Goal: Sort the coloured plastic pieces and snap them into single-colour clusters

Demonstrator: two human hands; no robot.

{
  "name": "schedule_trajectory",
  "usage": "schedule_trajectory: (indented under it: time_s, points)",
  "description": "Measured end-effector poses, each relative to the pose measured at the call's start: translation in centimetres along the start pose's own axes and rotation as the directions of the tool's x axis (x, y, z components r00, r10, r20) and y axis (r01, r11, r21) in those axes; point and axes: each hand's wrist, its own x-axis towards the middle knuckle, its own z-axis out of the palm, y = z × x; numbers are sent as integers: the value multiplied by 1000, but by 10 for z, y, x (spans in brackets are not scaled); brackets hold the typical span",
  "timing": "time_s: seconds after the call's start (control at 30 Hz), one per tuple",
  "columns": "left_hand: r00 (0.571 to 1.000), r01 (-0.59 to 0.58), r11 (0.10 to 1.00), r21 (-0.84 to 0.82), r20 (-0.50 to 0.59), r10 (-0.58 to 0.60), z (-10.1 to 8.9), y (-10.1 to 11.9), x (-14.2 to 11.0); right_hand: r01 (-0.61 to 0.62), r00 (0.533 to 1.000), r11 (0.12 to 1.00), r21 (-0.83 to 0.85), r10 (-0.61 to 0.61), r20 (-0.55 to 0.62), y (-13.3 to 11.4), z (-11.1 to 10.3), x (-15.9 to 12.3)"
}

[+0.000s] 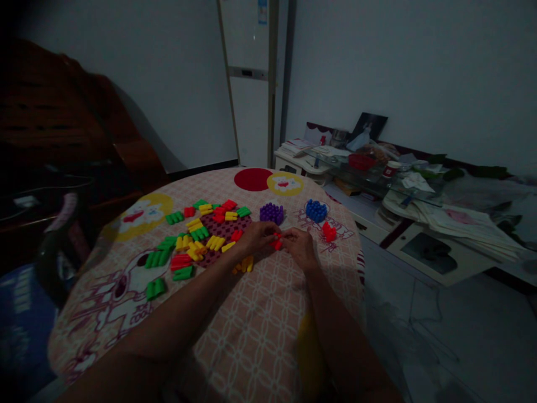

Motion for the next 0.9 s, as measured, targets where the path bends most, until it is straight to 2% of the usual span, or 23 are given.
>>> schedule_trajectory:
  time_s: [0.23,0.3,0.37,0.43,0.53,0.6,0.63,0.67,0.73,0.9]
  points:
    - [999,36,999,22,-22,-35,4,-2,0,26,1000,999,-47,-27,-11,5,-3,1]
    - [998,57,998,31,-35,-56,4,-4,-1,67,994,994,-83,-74,-79,4,-7,3]
    - [997,67,997,22,-40,-66,3,-6,-1,125,964,984,-129,-151,-218,3,-15,6]
    - [998,61,998,20,-34,-60,2,-9,-2,172,884,965,-199,-241,-401,0,-29,8]
    - [999,48,997,56,-11,-47,0,-11,-2,166,697,922,-350,-360,-620,-3,-59,11]
    - [999,40,996,78,3,-40,0,-12,-2,121,591,886,-448,-427,-684,-4,-82,15]
    - [999,35,996,87,10,-36,0,-13,-1,92,558,869,-487,-450,-697,-4,-93,18]
    - [999,29,995,95,16,-31,0,-14,-1,65,546,846,-530,-475,-691,-3,-103,21]
    - [1000,18,993,115,22,-21,0,-15,-1,29,565,792,-610,-517,-643,0,-119,28]
    - [999,23,992,127,28,-27,0,-16,-3,-33,724,714,-699,-465,-510,13,-135,47]
